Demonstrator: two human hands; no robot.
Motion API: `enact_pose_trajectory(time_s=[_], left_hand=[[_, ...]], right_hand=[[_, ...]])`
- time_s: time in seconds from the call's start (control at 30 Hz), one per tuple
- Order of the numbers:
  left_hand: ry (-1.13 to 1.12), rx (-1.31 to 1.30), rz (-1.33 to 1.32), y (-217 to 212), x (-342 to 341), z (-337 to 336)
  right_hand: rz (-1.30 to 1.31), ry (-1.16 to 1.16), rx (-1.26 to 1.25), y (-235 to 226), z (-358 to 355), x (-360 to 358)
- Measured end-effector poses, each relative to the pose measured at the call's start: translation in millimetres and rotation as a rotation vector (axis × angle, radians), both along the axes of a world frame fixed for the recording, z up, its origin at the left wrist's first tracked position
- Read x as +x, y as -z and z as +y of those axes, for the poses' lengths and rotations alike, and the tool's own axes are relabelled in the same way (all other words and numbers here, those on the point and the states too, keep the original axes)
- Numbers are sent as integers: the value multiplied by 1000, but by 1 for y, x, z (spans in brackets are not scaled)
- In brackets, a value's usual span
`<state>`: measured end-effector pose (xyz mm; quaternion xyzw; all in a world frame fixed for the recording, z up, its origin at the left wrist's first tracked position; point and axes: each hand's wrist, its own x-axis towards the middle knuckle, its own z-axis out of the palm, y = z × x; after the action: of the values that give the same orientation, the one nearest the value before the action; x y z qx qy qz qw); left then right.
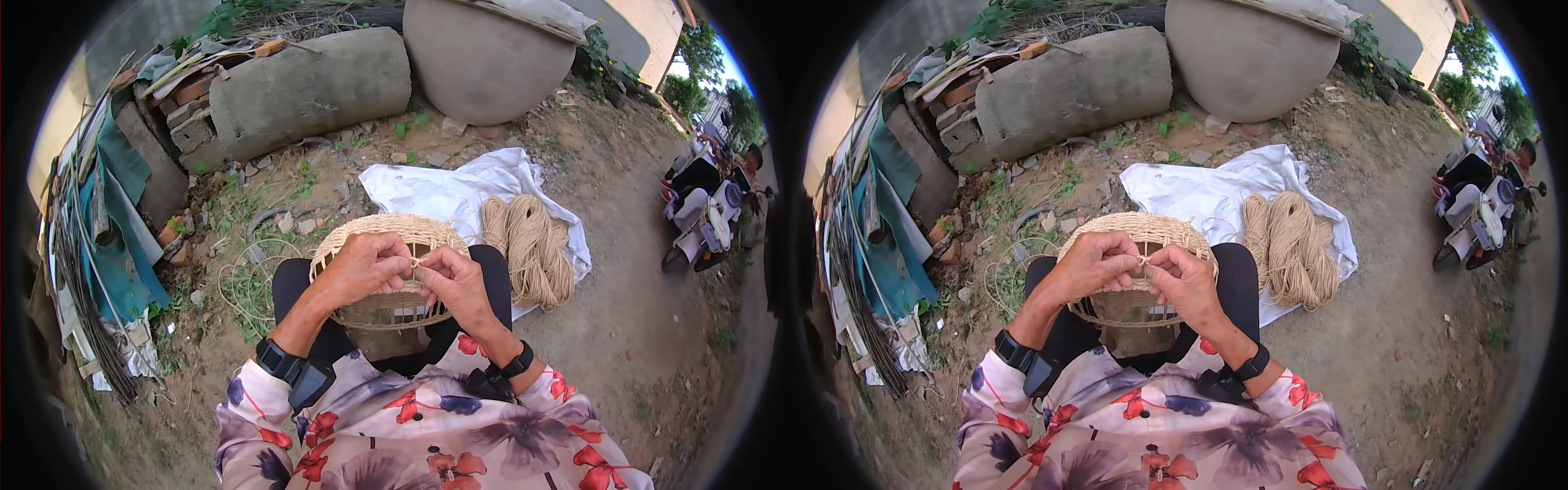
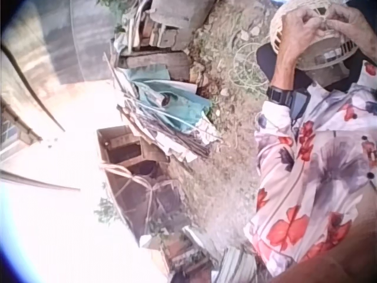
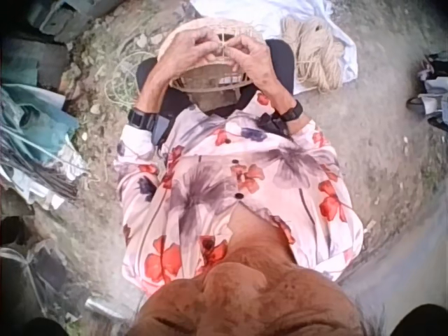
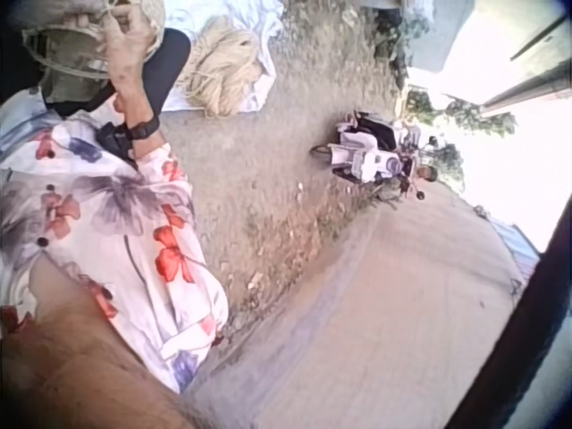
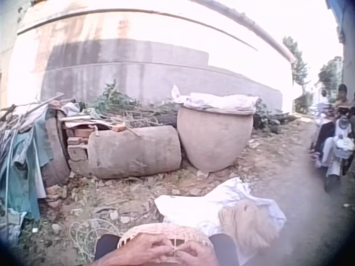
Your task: The recorder is weaving a small bamboo or wicker basket by hand.
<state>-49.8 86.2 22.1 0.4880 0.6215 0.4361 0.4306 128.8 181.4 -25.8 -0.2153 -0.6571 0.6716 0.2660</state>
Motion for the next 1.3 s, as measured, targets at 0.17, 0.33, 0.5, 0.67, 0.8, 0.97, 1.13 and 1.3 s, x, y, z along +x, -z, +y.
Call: enact_pose_trajectory(time_s=[0.17,0.33,0.5,0.67,0.8,0.97,1.13,1.3], left_hand=[[-15,3,-23,3,-2,2],[-18,-17,5,0,1,4],[-30,27,100,-3,10,3],[23,150,276,-5,18,5],[-38,95,233,-6,17,-1],[-6,90,204,-7,18,0],[-52,28,17,-8,22,6],[-60,28,27,-8,21,2]], right_hand=[[29,-26,1,0,0,0],[58,-29,-48,3,2,0],[63,-47,-74,4,4,1],[87,2,-65,4,2,2],[46,107,405,-10,-6,0],[194,158,794,-3,0,6],[127,177,799,1,2,7],[105,203,816,8,-2,3]])
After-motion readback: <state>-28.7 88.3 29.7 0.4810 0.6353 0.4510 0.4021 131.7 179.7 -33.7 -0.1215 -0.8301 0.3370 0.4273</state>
